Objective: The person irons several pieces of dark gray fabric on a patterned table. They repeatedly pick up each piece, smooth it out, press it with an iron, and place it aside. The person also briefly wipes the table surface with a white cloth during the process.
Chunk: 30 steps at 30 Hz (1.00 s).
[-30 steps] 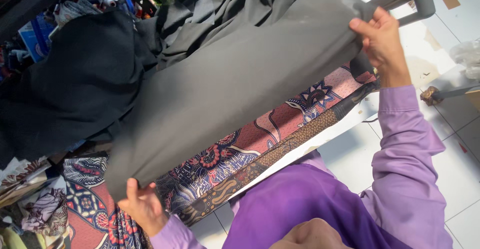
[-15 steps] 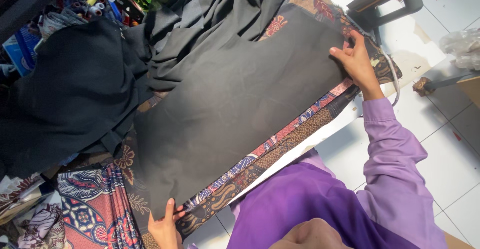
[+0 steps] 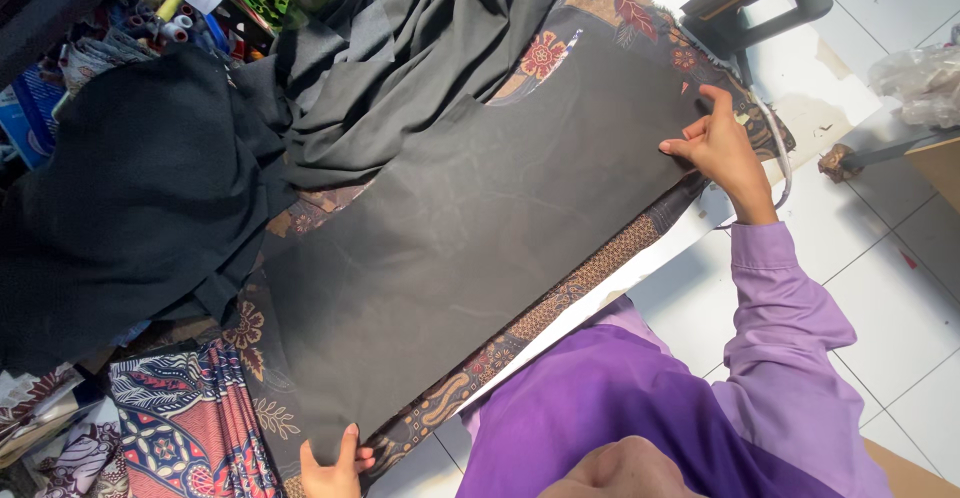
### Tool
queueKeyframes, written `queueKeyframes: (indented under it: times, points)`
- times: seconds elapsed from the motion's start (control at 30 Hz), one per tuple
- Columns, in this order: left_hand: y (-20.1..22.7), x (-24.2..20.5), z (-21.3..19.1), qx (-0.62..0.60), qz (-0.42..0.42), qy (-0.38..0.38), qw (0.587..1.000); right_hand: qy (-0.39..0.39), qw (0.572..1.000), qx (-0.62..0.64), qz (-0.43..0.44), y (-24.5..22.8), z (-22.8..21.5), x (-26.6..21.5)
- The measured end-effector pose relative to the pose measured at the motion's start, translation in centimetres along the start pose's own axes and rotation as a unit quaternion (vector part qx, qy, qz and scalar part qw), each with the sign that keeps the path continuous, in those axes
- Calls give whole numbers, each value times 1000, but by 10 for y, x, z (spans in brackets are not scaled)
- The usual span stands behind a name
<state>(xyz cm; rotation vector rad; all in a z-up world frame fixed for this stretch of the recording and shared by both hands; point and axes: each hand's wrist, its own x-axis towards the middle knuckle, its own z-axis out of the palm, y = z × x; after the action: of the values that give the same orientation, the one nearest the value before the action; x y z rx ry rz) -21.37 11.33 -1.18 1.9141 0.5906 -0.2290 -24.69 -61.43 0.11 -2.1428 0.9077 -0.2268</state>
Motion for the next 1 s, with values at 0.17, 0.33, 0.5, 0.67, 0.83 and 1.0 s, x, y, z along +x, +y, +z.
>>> queueKeyframes:
  times: [0.17, 0.33, 0.5, 0.67, 0.83, 1.0]
  points:
    - [3, -3, 2, 94, -25, 43, 994, -7, 999, -42, 29, -14, -2, -7]
    - [70, -29, 19, 364, 158, 168, 903, 81, 970, -198, -111, -44, 1, -13]
    - [152, -24, 71, 296, 341, 30, 892, 25, 953, -143, -267, -70, 37, 22]
    - [194, -2, 116, 352, 416, -75, 835, -7, 949, -162, -269, -78, 59, 69]
    - [206, 16, 128, 381, 436, -98, 810, 17, 946, -184, -266, -78, 69, 77]
    - [208, 35, 133, 418, 432, -110, 791, -27, 944, -173, -278, -87, 80, 76]
